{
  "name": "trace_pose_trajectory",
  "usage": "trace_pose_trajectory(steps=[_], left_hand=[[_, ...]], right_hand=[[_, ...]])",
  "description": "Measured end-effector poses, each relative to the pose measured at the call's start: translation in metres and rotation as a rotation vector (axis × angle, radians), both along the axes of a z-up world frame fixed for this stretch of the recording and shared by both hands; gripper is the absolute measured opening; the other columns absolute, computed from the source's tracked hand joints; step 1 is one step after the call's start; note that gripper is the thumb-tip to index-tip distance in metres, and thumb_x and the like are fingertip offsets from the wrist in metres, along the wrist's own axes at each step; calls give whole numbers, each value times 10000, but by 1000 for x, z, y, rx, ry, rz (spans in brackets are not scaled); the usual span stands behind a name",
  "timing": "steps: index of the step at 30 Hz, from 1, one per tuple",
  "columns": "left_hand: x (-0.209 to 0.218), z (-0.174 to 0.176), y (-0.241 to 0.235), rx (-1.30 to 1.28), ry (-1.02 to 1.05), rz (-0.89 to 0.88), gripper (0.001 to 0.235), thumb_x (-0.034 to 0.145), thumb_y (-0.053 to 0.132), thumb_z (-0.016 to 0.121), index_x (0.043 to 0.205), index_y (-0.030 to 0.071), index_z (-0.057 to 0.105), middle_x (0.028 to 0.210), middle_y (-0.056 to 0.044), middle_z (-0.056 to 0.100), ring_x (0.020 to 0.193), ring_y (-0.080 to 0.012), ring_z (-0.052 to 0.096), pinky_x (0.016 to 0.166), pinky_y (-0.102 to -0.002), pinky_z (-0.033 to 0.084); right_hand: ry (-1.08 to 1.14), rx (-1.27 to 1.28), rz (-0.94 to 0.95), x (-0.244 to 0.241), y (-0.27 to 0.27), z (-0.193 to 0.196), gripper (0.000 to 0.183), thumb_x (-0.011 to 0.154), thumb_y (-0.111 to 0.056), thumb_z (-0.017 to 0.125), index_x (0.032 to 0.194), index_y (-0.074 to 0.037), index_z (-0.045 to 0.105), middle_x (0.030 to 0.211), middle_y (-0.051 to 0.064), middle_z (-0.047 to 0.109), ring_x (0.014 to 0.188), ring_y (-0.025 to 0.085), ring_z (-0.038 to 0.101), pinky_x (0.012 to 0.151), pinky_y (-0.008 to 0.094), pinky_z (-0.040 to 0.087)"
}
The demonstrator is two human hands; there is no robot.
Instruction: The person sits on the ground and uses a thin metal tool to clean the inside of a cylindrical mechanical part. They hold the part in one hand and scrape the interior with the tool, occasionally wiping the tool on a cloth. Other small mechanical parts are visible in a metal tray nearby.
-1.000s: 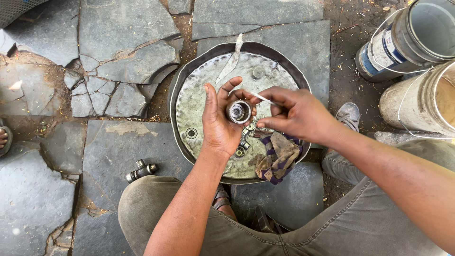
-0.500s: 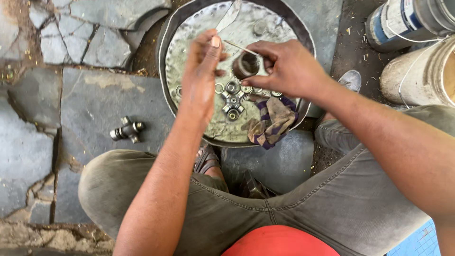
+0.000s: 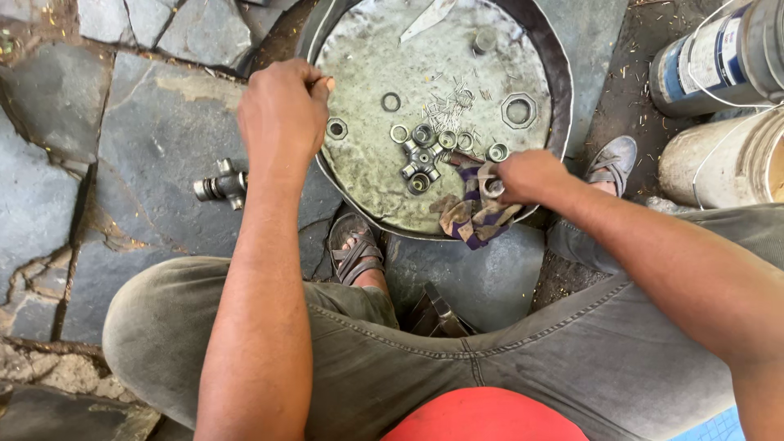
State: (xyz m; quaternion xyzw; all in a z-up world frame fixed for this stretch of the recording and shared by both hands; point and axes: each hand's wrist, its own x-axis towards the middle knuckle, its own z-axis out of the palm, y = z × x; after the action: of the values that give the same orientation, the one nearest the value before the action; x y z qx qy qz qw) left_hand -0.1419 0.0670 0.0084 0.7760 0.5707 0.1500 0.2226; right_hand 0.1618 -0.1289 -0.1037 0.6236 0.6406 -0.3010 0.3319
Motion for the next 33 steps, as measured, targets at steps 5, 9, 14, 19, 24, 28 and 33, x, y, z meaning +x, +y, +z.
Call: trace_pose_trajectory(steps=[5,9,14,19,24,28,33], left_hand=[[-20,-27,16,131,341,-19,320,888,360,823,838,50,763,876,-184,736,819,-378,713,690,-485,548],[-30,-41,22,435,397,16,242,725,206,819,897,51,748,934,-131,732,872,-327,707,732,-506,545],[-36,-38,19,406,280,28,283,804,295,872,884,64,730,987,-121,712,962,-349,676,767,-492,519],[-29,-27,16,389,214,11,328,763,277,899,949,63,733,992,-123,700,945,-348,664,802,-539,487],[-23,-31,16,474,184,-46,253,818,242,907,881,68,734,1025,-115,699,979,-351,626,809,-541,458],[-13,-33,16,445,72,-84,215,857,214,900,873,83,731,994,-100,700,989,-306,636,840,-537,441],[4,-26,10,345,-72,-133,239,885,236,924,823,97,740,887,-79,707,984,-309,633,870,-523,450]], right_hand=[[110,32,-17,-35,-19,-18,518,822,-482,769,1256,-206,704,1032,139,767,962,333,740,834,469,602],[236,62,-181,-47,-19,-23,653,805,-550,771,1347,-211,638,1021,170,756,958,364,730,844,497,581],[191,163,-174,-28,6,-15,640,809,-515,768,1358,-211,640,1038,176,750,961,383,720,831,517,572],[228,287,-154,-16,14,-1,517,858,-453,747,1294,-181,695,996,193,758,951,416,711,834,530,558],[275,331,-151,-16,16,11,501,853,-450,752,1267,-170,705,987,201,752,945,426,702,815,537,551],[229,267,-143,-15,19,13,509,856,-451,746,1276,-169,693,960,202,751,930,417,707,804,530,554],[218,252,-140,-11,17,11,460,877,-432,724,1265,-186,710,964,188,754,937,408,709,802,530,556]])
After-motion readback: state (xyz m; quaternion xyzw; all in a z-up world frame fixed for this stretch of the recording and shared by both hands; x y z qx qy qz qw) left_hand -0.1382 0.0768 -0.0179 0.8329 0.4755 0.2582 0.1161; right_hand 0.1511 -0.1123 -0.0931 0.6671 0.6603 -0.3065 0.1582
